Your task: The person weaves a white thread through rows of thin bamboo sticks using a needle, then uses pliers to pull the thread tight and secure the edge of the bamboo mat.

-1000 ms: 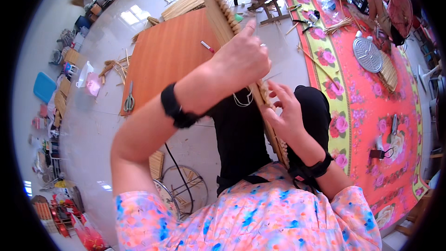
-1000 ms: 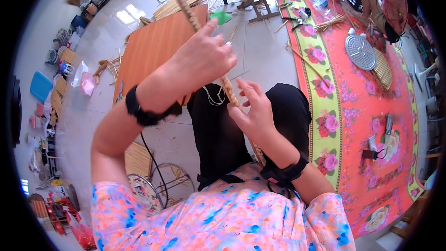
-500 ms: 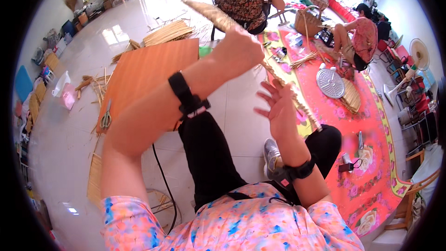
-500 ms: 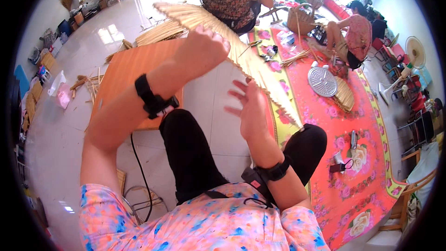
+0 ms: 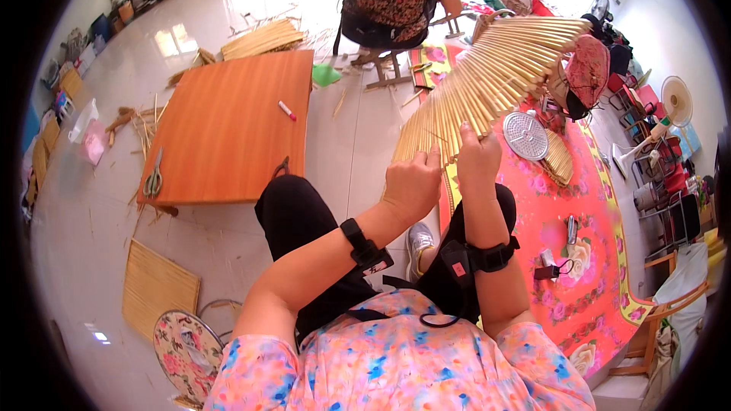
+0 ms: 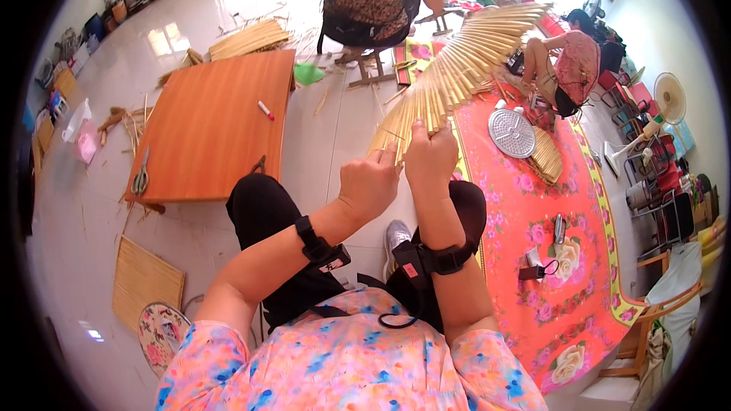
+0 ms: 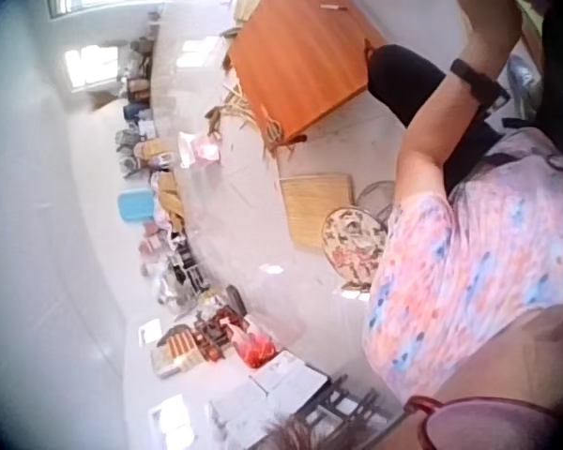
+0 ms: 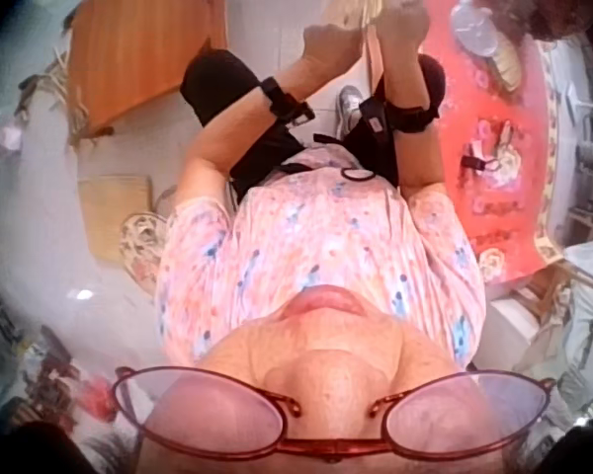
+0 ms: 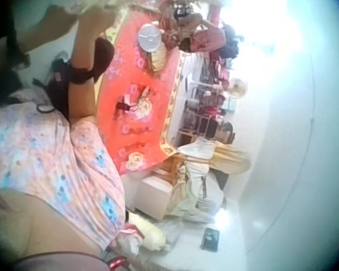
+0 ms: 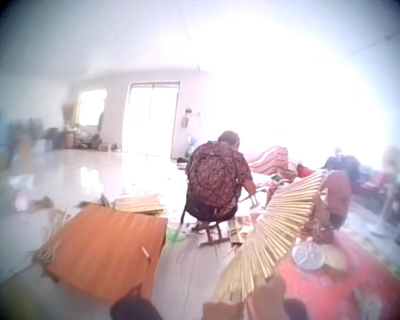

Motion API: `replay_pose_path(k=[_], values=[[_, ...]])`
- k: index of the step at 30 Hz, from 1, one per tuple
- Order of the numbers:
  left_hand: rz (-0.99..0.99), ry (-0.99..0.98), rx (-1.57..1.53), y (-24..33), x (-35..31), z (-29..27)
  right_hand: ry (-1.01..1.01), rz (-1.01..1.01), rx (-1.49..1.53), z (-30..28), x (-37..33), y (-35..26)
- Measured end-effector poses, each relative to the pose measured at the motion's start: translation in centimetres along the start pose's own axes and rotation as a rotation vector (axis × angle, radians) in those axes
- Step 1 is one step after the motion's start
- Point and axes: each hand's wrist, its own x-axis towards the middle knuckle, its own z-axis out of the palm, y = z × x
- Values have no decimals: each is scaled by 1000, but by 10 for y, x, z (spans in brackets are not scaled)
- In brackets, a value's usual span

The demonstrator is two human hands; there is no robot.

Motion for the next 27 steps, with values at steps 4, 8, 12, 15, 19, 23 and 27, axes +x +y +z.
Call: replay_pose_path(k=[4,8,12,15,19,23,27], values=[[-149,-93,-8,0,-32,7,-123,-67,-308,17,-14,16],[-289,-156,-80,-1,-49,10,-237,-75,-402,33,-22,22],[-343,-170,-86,-3,-61,12,-264,-64,-477,44,-32,29],[-419,-243,-142,-7,-63,8,-257,-40,-469,47,-40,24],[-380,-449,-261,-13,-63,-30,-244,-135,-402,46,-44,39],[-320,-79,-320,-88,-47,-86,-279,-207,-312,28,-55,50],[-637,114,-123,-232,-75,-79,-304,-186,-161,27,-65,47]])
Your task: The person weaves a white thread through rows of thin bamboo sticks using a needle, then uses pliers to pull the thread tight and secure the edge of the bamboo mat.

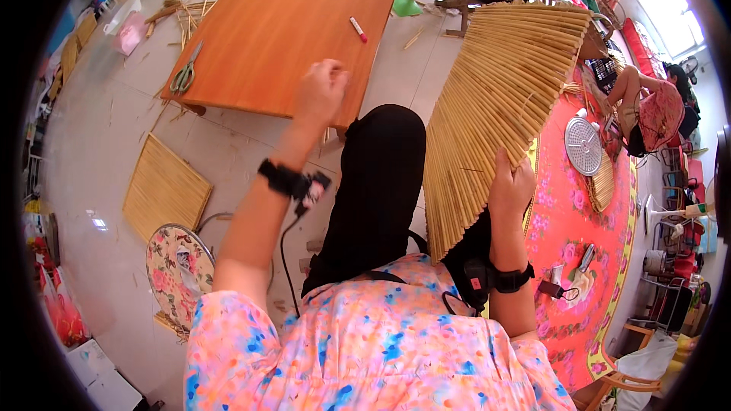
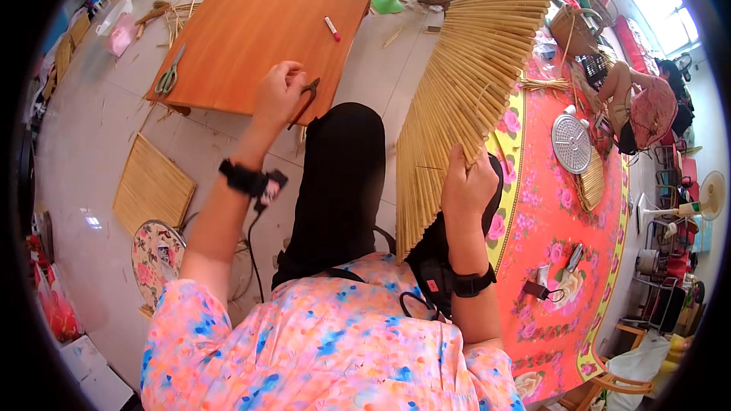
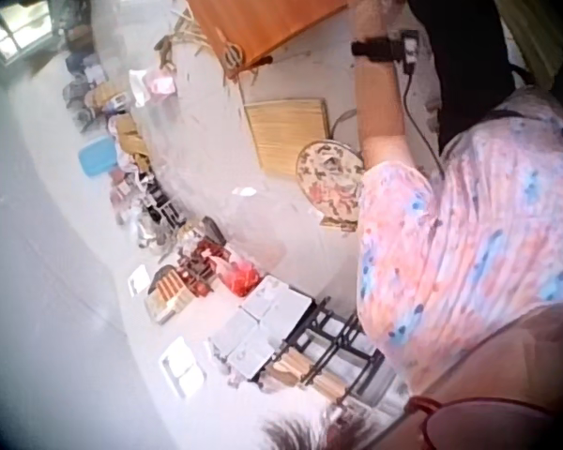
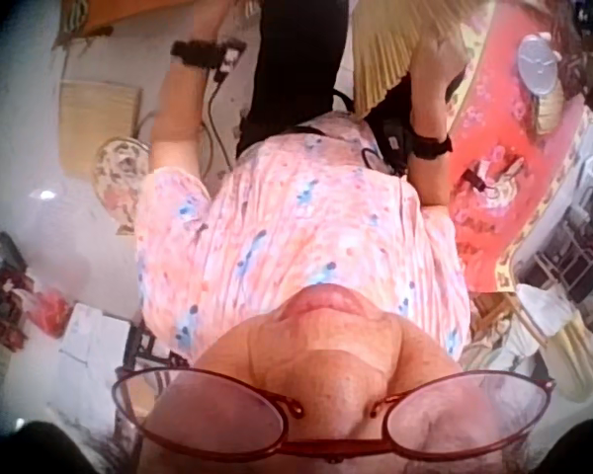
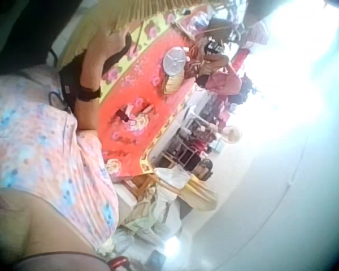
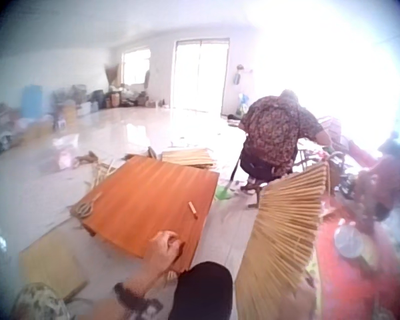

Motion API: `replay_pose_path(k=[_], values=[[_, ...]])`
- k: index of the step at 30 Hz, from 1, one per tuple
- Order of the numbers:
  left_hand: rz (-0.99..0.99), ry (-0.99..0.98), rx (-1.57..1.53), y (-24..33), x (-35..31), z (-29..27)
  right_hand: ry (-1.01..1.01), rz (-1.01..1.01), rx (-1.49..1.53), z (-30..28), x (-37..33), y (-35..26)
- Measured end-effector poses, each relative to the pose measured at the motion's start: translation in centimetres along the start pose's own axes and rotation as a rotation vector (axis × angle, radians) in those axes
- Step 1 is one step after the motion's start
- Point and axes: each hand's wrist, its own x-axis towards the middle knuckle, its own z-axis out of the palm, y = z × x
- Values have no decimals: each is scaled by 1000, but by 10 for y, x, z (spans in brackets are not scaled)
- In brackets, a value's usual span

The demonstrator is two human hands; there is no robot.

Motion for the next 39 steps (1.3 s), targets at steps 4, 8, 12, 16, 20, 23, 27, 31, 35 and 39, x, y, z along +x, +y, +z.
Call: replay_pose_path(k=[4,8,12,16,20,23,27,31,35,39], values=[[-30,-130,551,-104,-13,41,40,-11,197,11,1,4],[21,-189,693,-126,-28,77,32,83,270,6,7,6],[37,-198,697,-155,-26,86,17,94,140,-4,11,-7],[-523,-332,-319,-119,2,66,82,52,111,-9,25,0],[-538,-333,-883,8,-26,17,64,171,179,-15,38,10],[-378,-418,-879,90,-72,1,59,158,211,-11,44,11],[-55,-685,-790,100,-130,37,27,171,313,-8,43,8],[123,-625,-690,122,-145,59,20,142,303,-4,40,5],[72,-576,-635,134,-149,71,27,134,296,-2,38,0],[61,-540,-604,142,-150,78,37,130,263,-2,37,-2]])
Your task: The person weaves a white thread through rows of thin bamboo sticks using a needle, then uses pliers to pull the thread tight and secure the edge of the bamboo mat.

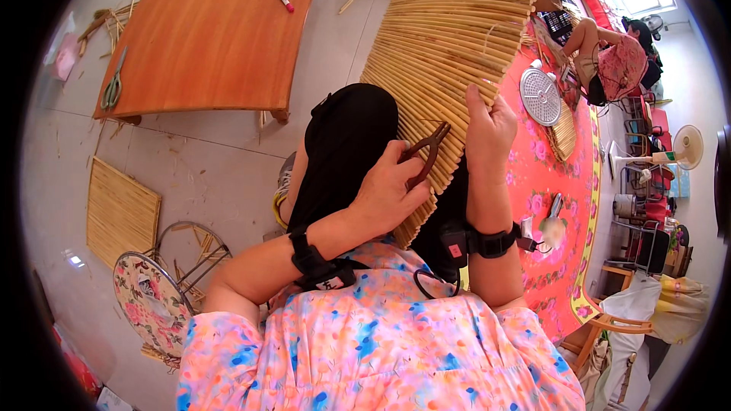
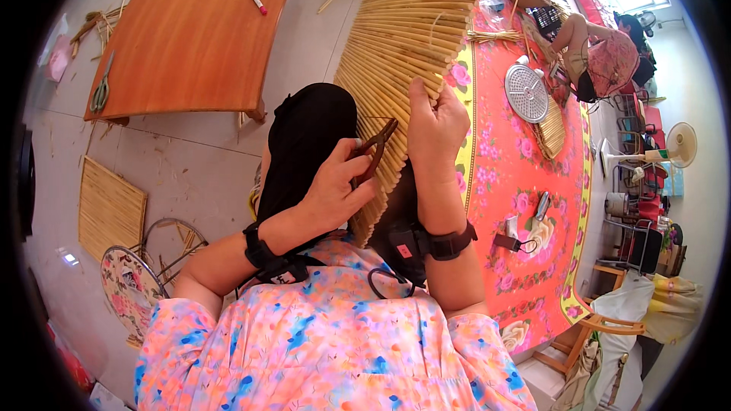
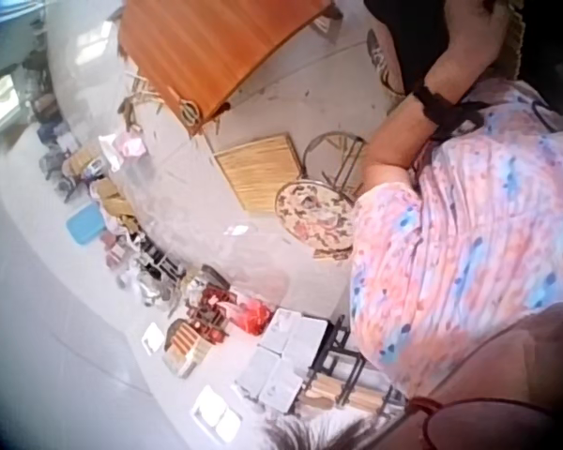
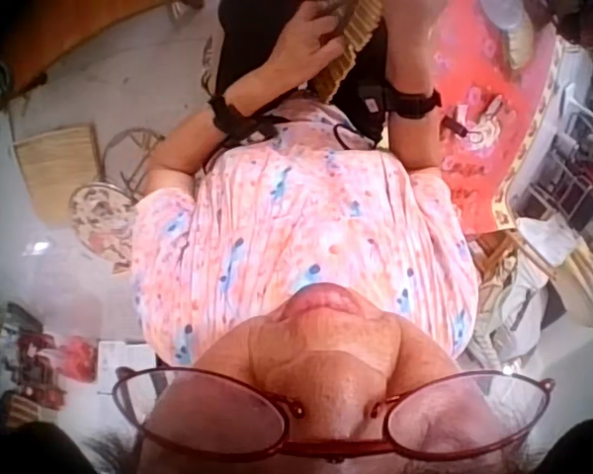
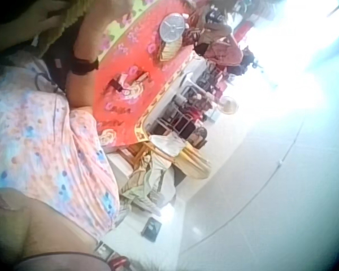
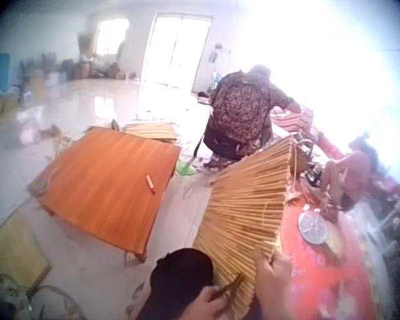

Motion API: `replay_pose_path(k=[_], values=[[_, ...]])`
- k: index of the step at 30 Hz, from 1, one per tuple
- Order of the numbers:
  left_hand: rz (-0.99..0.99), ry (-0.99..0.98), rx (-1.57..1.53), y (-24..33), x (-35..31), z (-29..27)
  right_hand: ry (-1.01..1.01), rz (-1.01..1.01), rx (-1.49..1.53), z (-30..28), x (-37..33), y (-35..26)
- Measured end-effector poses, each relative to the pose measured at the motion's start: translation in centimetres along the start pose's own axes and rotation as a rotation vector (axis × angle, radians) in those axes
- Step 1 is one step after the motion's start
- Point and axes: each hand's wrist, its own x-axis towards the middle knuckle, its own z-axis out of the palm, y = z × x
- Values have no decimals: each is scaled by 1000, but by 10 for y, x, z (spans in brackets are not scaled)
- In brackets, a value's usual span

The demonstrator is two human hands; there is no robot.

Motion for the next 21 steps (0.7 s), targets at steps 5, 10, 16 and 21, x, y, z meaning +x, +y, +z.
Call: replay_pose_path(k=[5,10,16,21], values=[[-18,19,57,-1,5,4,-40,-8,-31,-5,-7,5],[-38,2,35,-1,6,2,-117,-158,-370,-10,-36,-5],[46,85,-56,0,0,-12,-51,-274,-574,-6,-39,3],[62,190,-9,53,7,-106,-43,-221,-707,-9,-19,3]])
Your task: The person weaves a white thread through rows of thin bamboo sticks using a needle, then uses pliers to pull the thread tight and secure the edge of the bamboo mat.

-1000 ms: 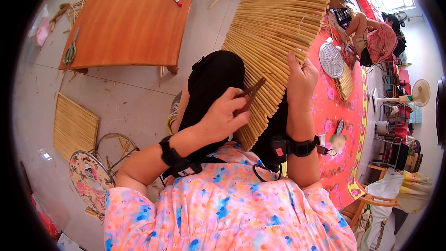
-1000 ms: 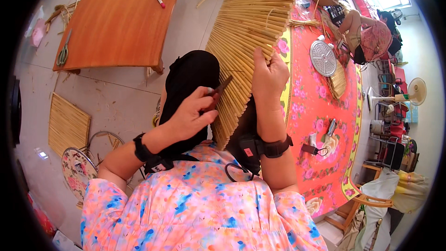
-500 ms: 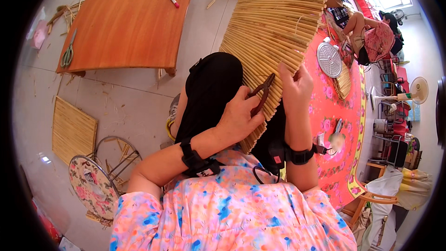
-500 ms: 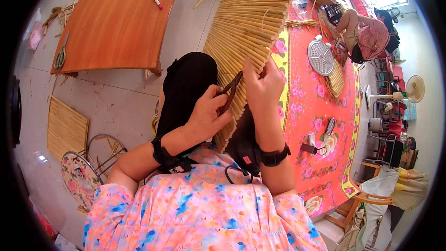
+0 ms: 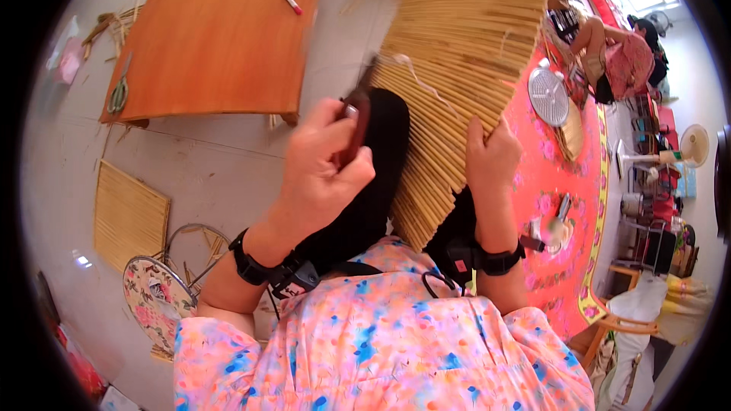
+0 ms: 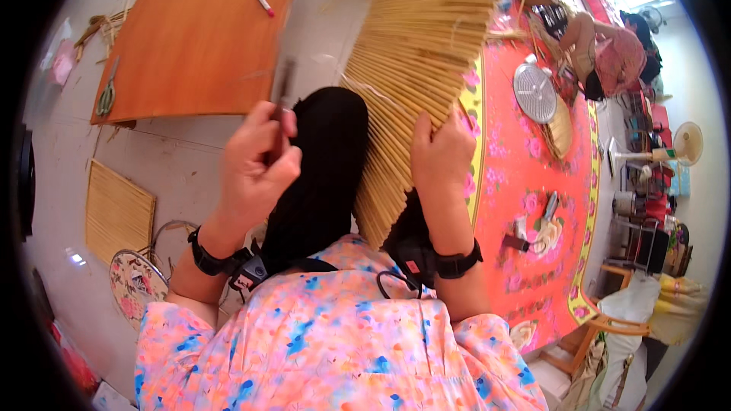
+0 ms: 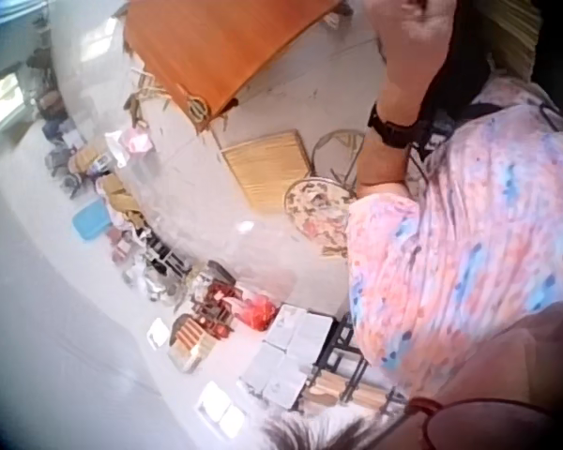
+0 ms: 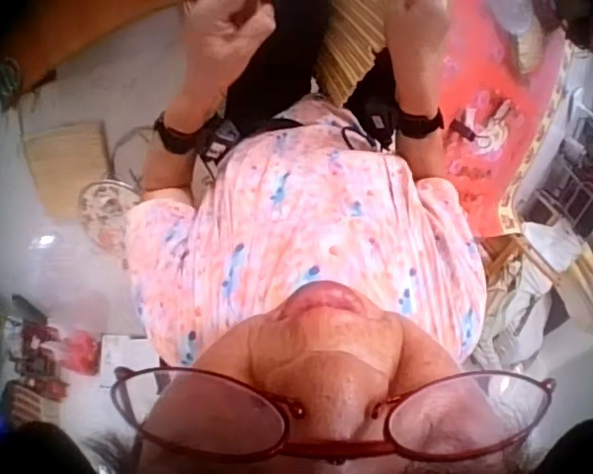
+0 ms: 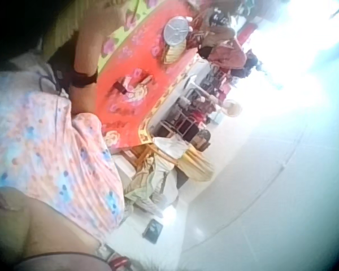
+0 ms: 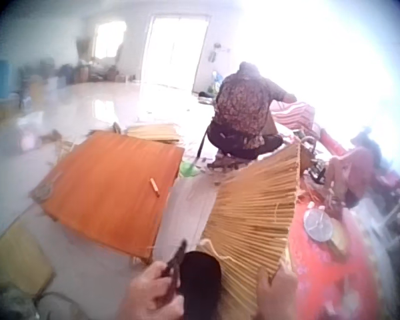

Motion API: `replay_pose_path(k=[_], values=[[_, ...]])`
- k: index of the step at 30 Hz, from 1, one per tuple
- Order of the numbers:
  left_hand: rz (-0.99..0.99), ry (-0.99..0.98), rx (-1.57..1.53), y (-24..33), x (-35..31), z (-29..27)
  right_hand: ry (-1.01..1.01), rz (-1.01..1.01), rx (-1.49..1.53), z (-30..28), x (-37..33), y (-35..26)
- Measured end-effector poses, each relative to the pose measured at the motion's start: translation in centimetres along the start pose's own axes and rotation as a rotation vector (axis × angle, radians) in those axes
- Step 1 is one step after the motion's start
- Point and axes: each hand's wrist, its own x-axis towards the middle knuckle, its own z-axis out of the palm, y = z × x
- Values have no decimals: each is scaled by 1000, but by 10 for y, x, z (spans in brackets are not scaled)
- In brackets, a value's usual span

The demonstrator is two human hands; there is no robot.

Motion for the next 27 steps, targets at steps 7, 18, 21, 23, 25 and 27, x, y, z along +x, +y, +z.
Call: replay_pose_path(k=[7,18,21,23,25,27], values=[[-162,-276,-241,-18,-10,-1,236,-121,189,-30,-17,-36],[-21,-398,-31,-57,3,-33,-66,-53,559,-29,-9,-49],[-68,-92,533,-145,22,-67,-142,-43,613,-32,-13,-43],[-67,184,827,-190,32,-80,-232,-114,582,-35,-16,-40],[-10,211,1096,-248,39,-108,-267,-269,568,-37,-16,-44],[-127,126,1332,-264,44,-117,-345,-287,575,-40,-16,-46]])
